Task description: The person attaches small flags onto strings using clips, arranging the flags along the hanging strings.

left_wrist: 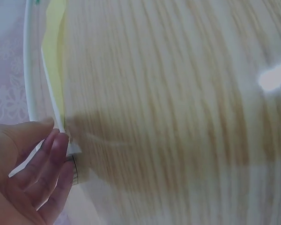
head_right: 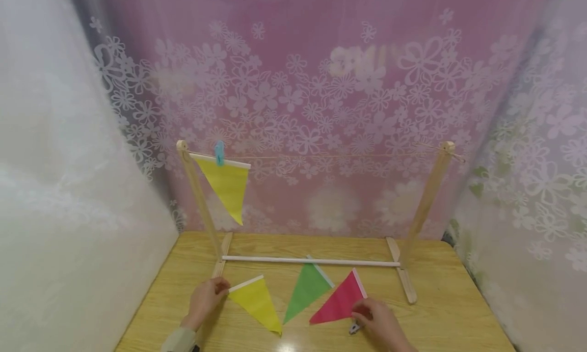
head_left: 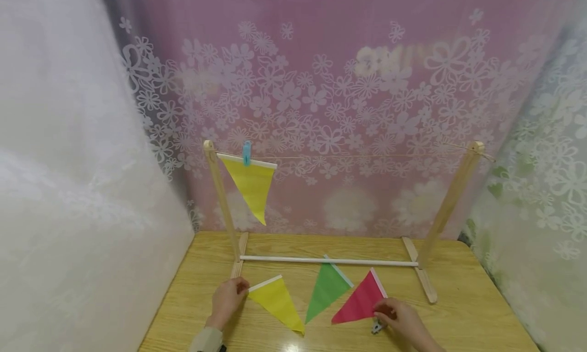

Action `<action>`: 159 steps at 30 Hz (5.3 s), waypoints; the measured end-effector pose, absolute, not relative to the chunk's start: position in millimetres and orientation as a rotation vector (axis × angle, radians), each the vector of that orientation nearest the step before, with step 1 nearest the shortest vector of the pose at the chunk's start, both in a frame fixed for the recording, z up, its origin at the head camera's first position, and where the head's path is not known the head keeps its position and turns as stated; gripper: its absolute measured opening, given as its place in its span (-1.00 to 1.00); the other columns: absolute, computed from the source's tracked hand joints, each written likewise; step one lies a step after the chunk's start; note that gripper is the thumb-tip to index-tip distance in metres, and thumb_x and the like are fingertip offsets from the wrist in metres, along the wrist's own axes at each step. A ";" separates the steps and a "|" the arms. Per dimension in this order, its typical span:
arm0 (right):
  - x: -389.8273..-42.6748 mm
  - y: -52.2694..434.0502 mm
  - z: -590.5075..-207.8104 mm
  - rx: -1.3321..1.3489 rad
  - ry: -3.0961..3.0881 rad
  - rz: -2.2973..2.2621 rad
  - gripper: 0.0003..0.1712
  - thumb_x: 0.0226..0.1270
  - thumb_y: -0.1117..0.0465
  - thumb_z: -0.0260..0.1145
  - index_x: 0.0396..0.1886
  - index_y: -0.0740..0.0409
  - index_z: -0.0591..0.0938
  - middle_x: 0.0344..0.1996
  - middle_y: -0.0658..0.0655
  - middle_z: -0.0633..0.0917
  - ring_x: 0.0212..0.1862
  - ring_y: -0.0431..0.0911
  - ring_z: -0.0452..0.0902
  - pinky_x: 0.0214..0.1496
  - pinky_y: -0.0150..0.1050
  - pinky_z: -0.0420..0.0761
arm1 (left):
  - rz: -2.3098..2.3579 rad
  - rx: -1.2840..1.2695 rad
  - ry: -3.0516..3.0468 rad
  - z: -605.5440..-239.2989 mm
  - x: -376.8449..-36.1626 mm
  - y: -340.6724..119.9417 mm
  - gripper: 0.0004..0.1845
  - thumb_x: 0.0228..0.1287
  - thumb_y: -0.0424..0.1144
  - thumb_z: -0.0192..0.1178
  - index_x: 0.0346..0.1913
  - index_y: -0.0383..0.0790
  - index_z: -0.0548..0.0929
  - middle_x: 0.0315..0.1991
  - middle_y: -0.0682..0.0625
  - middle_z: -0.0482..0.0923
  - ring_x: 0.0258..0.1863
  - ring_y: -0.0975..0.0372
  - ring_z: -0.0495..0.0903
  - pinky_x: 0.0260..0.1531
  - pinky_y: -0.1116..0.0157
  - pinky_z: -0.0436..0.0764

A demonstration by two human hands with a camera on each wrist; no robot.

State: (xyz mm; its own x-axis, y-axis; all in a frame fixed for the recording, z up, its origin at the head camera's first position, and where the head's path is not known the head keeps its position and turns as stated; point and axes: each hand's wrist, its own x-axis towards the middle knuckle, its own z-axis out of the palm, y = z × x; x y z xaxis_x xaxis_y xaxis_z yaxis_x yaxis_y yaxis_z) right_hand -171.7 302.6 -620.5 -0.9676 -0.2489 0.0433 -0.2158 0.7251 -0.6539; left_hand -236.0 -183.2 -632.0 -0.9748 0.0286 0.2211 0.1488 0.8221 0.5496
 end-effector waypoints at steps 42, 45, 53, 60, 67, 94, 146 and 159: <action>-174.7 321.2 -628.4 -0.509 2.799 -1.147 -0.74 0.33 0.07 0.47 -0.14 0.11 0.67 -0.24 -0.08 0.68 -0.25 -0.35 0.58 -0.23 -0.33 0.66 | -0.745 -0.185 -2.707 -620.7 -236.0 -173.1 -0.87 0.18 -0.33 0.47 -0.41 -0.11 0.70 -0.50 0.13 0.56 -0.55 0.34 0.48 -0.62 0.39 0.46; -176.7 320.5 -630.2 -0.608 2.876 -1.176 -0.78 0.27 0.18 0.51 -0.18 0.15 0.67 -0.29 -0.07 0.64 -0.30 -0.37 0.54 -0.29 -0.34 0.66 | -0.803 -0.185 -2.687 -615.3 -238.1 -172.5 -0.89 0.22 -0.31 0.45 -0.40 -0.09 0.71 -0.48 0.13 0.60 -0.53 0.34 0.50 -0.62 0.41 0.46; -182.5 316.2 -628.5 -0.621 2.873 -1.298 -0.79 0.21 0.24 0.53 -0.22 0.21 0.71 -0.37 -0.01 0.61 -0.35 -0.39 0.51 -0.37 -0.38 0.66 | -0.838 -0.178 -2.701 -599.3 -240.7 -170.5 -0.91 0.26 -0.23 0.43 -0.36 -0.07 0.72 -0.46 0.10 0.71 -0.51 0.29 0.62 -0.60 0.35 0.53; -184.4 315.0 -622.7 -0.554 2.793 -1.334 -0.76 0.27 0.28 0.49 -0.13 0.33 0.72 -0.32 0.08 0.64 -0.33 -0.35 0.61 -0.31 -0.38 0.69 | -1.046 -0.173 -2.738 -591.3 -240.6 -171.1 -0.95 0.34 -0.23 0.36 -0.26 -0.13 0.75 -0.39 0.02 0.77 -0.46 0.20 0.71 -0.55 0.33 0.59; -184.6 314.3 -618.1 -0.442 2.664 -1.538 -0.63 0.31 0.34 0.44 0.03 0.49 0.63 -0.14 0.33 0.67 -0.18 -0.26 0.71 -0.17 -0.39 0.71 | -1.565 -0.169 -2.662 -585.1 -241.8 -174.1 -0.81 0.40 -0.27 0.30 -0.09 -0.33 0.78 -0.34 -0.13 0.78 -0.32 -0.09 0.76 -0.41 0.14 0.75; -194.1 312.6 -605.0 -0.050 2.344 -1.793 -0.34 0.38 0.15 0.42 0.34 0.44 0.49 0.21 0.41 0.60 -0.04 -0.40 0.65 0.03 -0.17 0.72 | -1.949 0.011 -2.636 -558.7 -240.6 -171.6 -0.67 0.44 -0.17 0.28 -0.01 -0.43 0.73 -0.23 -0.23 0.76 -0.19 -0.04 0.76 -0.14 0.01 0.74; -197.5 301.2 -552.0 0.124 2.304 -1.994 -0.32 0.53 0.06 0.27 0.44 0.38 0.38 0.24 0.30 0.56 -0.01 -0.15 0.73 0.16 -0.15 0.67 | -2.029 -0.128 -2.532 -503.8 -246.3 -159.4 -0.60 0.48 -0.11 0.23 0.06 -0.44 0.63 -0.23 -0.15 0.77 -0.25 0.13 0.78 -0.13 0.18 0.75; -201.1 287.7 -525.5 -0.073 2.412 -1.987 -0.40 0.53 0.13 0.28 0.40 0.37 0.44 0.11 0.28 0.61 -0.03 -0.16 0.73 0.05 -0.30 0.70 | -2.045 -0.172 -2.529 -485.9 -248.2 -154.5 -0.61 0.46 -0.09 0.25 0.01 -0.43 0.64 -0.20 -0.18 0.78 -0.17 -0.02 0.78 -0.10 0.13 0.75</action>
State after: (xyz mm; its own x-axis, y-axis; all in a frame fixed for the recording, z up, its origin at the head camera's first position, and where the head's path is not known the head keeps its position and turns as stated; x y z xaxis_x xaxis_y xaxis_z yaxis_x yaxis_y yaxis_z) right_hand -201.1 287.7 -525.5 -0.9988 -0.0459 0.0173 -0.0258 0.1908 -0.9813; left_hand -248.2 -154.5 -485.9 -0.9878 0.1540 -0.0233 0.0094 0.2085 0.9780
